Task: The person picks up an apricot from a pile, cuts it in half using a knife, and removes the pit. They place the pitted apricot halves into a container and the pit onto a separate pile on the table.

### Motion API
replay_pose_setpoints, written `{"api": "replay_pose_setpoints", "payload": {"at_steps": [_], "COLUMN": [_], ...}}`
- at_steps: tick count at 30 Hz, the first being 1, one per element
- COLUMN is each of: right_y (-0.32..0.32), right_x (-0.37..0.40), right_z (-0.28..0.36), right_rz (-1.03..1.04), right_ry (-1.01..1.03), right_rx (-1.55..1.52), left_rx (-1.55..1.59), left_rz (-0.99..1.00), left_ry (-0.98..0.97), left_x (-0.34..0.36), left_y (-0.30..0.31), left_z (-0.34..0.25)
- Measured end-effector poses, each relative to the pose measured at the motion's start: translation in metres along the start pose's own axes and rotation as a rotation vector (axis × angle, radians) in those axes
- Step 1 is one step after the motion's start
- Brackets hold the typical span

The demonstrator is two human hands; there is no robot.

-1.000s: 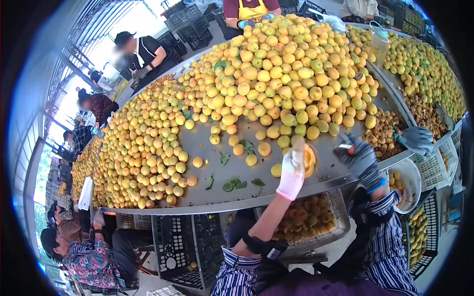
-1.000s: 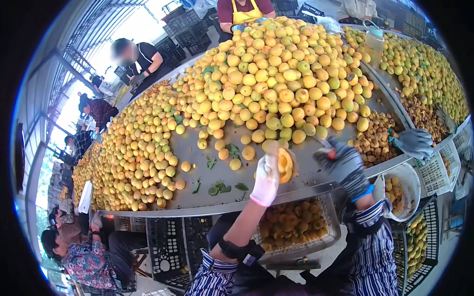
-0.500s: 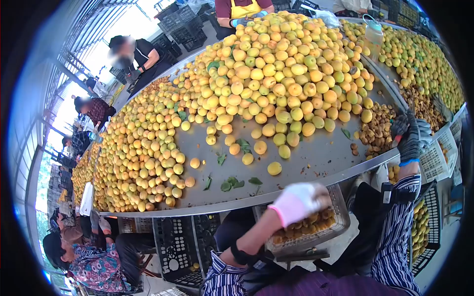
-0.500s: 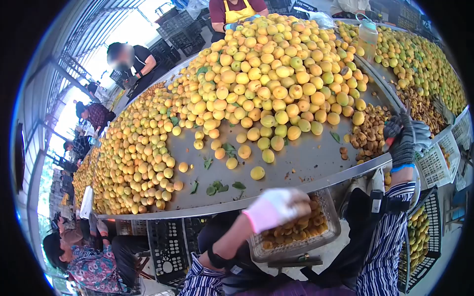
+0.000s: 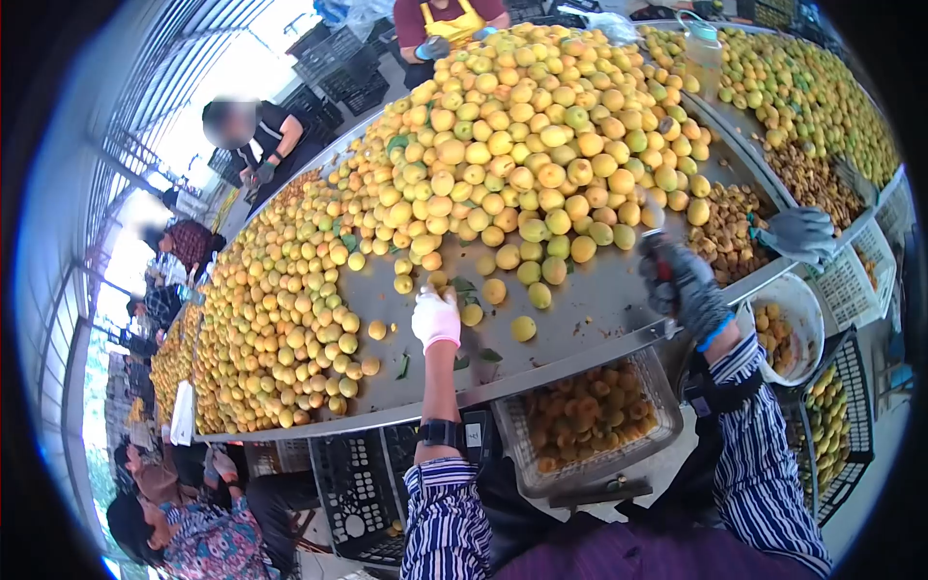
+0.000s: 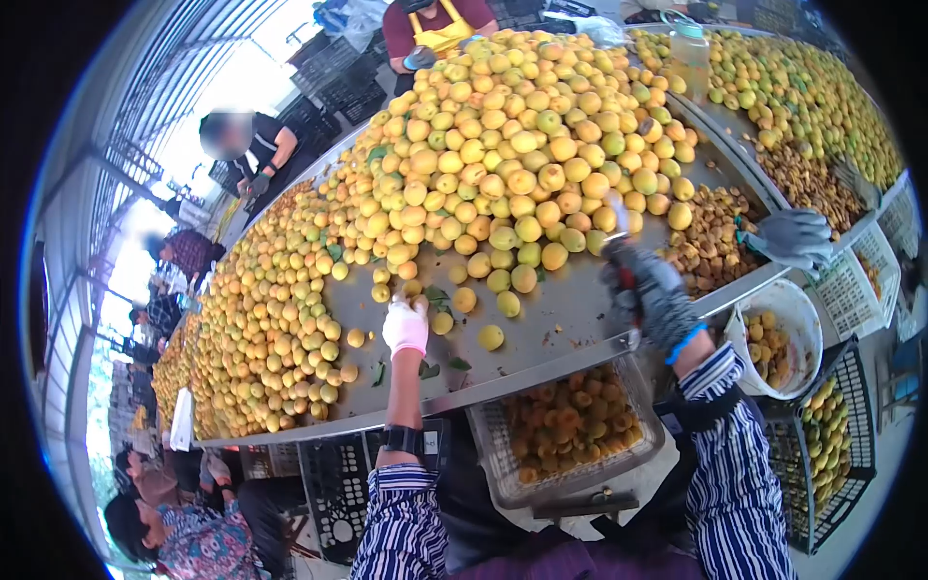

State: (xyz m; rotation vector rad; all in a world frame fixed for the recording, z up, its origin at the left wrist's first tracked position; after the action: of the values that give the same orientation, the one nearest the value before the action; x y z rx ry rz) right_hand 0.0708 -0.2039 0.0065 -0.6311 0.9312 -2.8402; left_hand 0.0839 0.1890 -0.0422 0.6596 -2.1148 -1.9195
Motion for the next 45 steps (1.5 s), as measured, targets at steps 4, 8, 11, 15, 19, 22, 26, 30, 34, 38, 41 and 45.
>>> {"api": "replay_pose_setpoints", "payload": {"at_steps": [4, 8, 11, 15, 19, 22, 26, 30, 34, 38, 41, 45], "right_y": [-0.037, -0.036, -0.043, -0.041, -0.045, -0.049, -0.043, -0.047, -0.063, -0.069, -0.075, -0.074], "right_x": [0.016, 0.008, 0.01, 0.006, 0.009, 0.007, 0.006, 0.013, 0.021, 0.029, 0.035, 0.035], "right_z": [-0.01, -0.035, -0.037, -0.043, -0.046, -0.044, -0.04, -0.043, -0.03, -0.029, -0.026, -0.03], "right_rz": [0.013, 0.087, 0.041, 0.078, 0.118, 0.137, 0.01, 0.083, 0.113, 0.284, 0.308, 0.347], "right_ry": [-0.009, -0.078, -0.088, -0.067, -0.174, -0.142, -0.135, -0.142, 0.19, 0.398, 0.325, 0.313], "right_rx": [0.282, 0.265, 0.334, 0.341, 0.301, 0.32, 0.445, 0.36, 0.441, 0.72, 0.84, 0.866], "left_rx": [0.159, 0.037, 0.323, 0.725, 0.814, 0.73, 0.849, 1.19, 1.744, 1.81, 1.78, 1.717], "left_rz": [-0.009, 0.082, 0.012, -0.132, -0.117, -0.082, 0.205, 0.565, 0.612, 0.539, 0.491, 0.442], "left_ry": [0.09, 0.057, -0.044, -0.376, -0.614, -0.719, -0.759, -0.423, -0.175, -0.13, -0.142, -0.185], "left_x": [0.003, 0.007, 0.018, 0.075, 0.112, 0.124, 0.124, 0.115, 0.1, 0.09, 0.088, 0.088], "left_y": [0.002, 0.001, 0.031, 0.081, 0.093, 0.098, 0.087, 0.076, 0.074, 0.074, 0.074, 0.079], "left_z": [-0.003, -0.007, -0.026, -0.099, -0.15, -0.167, -0.164, -0.151, -0.13, -0.117, -0.115, -0.116]}}
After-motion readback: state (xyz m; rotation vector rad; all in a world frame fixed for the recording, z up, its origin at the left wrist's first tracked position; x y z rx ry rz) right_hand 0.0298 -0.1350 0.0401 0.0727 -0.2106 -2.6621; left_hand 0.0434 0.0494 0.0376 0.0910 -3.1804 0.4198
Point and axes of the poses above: each hand's wrist, its own x-axis away from the middle knuckle, its own y-axis out of the back of the hand, z = x × y, the point moved 5 cm from there along -x, towards the middle knuckle, and after that the axes turned 4 degrees about -x, right-handed, at the moved point
